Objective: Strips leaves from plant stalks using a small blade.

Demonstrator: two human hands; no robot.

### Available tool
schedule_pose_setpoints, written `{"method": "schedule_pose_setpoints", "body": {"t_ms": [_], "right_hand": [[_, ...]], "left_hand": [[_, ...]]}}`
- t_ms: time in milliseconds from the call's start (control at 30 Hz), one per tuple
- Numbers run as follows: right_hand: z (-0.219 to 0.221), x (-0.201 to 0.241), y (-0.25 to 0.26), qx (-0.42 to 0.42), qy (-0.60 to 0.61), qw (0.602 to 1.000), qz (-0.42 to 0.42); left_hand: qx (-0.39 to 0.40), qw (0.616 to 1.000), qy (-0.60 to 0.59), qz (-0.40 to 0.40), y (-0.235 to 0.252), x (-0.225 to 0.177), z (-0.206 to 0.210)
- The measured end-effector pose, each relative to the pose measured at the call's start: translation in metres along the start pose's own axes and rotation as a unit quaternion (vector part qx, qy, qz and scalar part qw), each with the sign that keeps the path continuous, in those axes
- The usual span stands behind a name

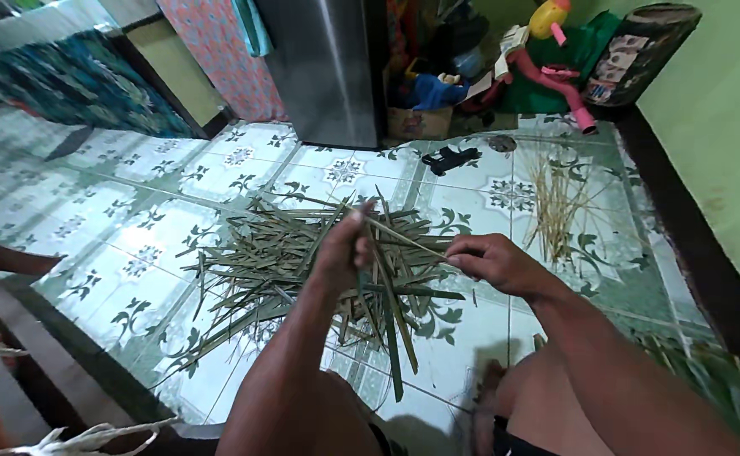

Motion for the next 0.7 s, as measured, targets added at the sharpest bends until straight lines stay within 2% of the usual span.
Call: {"method": "schedule_pose_setpoints", "body": {"t_ms": [100,200,267,400,467,500,600,700], "right_hand": [[-0.012,-0.007,-0.001,-0.028,-0.021,0.999,0.025],[-0.018,-0.017,0.003,-0.078,-0.070,0.992,0.077],[-0.016,-0.019,0.007,-0.094,-0.085,0.988,0.088],[0.004,-0.010,0.013,-0.087,-0.051,0.993,0.067],[0.015,-0.004,0.012,-0.073,-0.013,0.996,0.040],[0.018,-0.002,0.010,-0.065,0.001,0.997,0.031],[0.013,0.002,0.006,-0.034,0.003,0.999,0.011],[-0.003,-0.001,-0.003,-0.026,-0.018,0.999,0.009]], "left_hand": [[-0.104,0.993,-0.042,0.036,0.004,-0.016,-0.053],[-0.128,0.991,-0.040,0.023,0.006,-0.004,-0.057],[-0.088,0.996,0.018,0.009,0.004,0.007,-0.032],[0.064,0.980,0.182,-0.051,-0.009,0.045,0.052],[0.116,0.972,0.196,-0.063,-0.014,0.055,0.076],[0.116,0.975,0.180,-0.067,-0.015,0.055,0.076],[0.049,0.993,0.094,-0.053,-0.008,0.032,0.044],[-0.076,0.997,-0.002,0.013,0.001,-0.007,-0.030]]}}
Point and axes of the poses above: each hand's wrist, its own y-axis towards the middle knuckle, its own z-axis out of the palm, x = y × z, the point moved 9 cm from there along y, towards the middle knuckle, and after that the axes turned 8 degrees about y, right-handed, at the moved point
